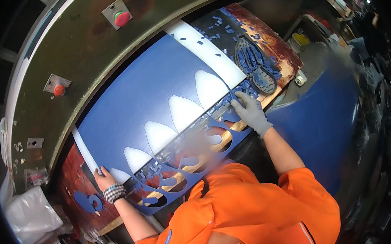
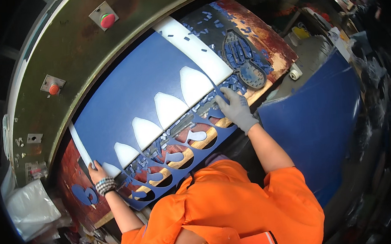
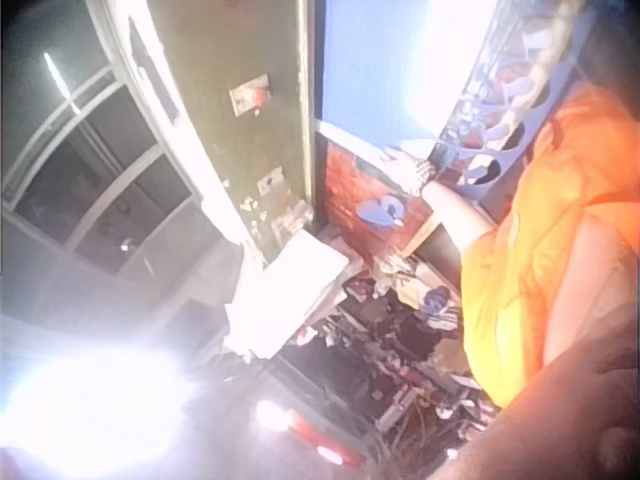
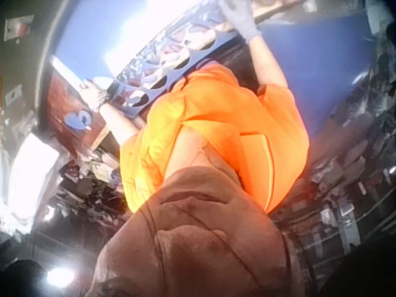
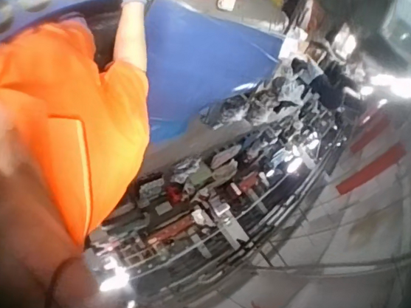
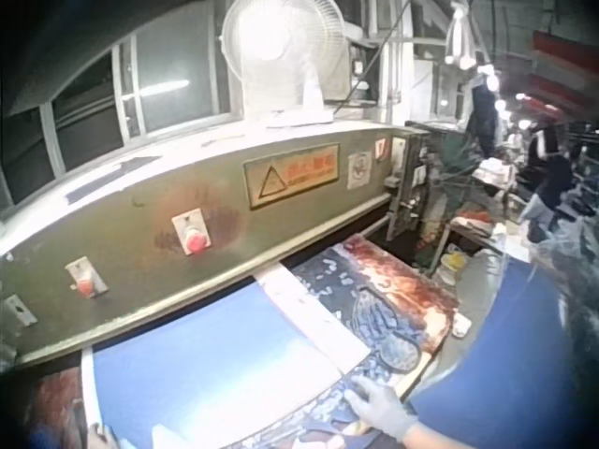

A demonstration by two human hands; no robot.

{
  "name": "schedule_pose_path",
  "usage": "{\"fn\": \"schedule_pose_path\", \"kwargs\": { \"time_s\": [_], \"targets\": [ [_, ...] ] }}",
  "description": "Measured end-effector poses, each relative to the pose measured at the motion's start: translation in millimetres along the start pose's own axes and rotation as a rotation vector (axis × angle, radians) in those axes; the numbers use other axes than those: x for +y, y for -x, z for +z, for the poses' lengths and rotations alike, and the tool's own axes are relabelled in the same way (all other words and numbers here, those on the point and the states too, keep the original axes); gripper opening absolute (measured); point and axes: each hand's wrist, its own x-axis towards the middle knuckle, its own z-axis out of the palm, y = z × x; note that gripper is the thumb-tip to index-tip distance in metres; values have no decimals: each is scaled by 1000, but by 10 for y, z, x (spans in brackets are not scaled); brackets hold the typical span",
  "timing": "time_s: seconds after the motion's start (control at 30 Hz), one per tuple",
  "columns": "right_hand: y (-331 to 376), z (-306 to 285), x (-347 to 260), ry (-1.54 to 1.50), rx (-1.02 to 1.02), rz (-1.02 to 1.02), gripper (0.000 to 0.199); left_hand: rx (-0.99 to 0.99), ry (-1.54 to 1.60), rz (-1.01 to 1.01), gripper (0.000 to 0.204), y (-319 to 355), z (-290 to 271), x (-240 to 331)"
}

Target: The person cuts blue plastic sheets into spatula-shaped pieces using a die-cutting press. They place the sheet under the press, operate the lever, remove the cut pieces, and repeat the process with multiple sheets.

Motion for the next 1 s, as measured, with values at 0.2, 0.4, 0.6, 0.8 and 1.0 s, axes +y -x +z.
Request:
{"fn": "schedule_pose_path", "kwargs": {
  "time_s": [0.2, 0.4, 0.6, 0.8, 1.0],
  "targets": [
    [211, -175, -86, -300, -160, 169, 34, 177, 221, 13, 40, 175, 37, -92],
    [338, -506, -91, 113, 142, -193, 19, 146, 166, -46, 36, 164, 60, -238],
    [-473, -829, 250, 758, 291, -416, 80, 157, 124, -113, 41, 191, 83, -154],
    [-656, -921, 242, 630, 147, -338, 94, 142, 160, -90, 42, 211, 70, -189],
    [-501, -1308, -152, -640, 72, -81, 70, 137, 188, -74, 41, 220, 85, -250]
  ]
}}
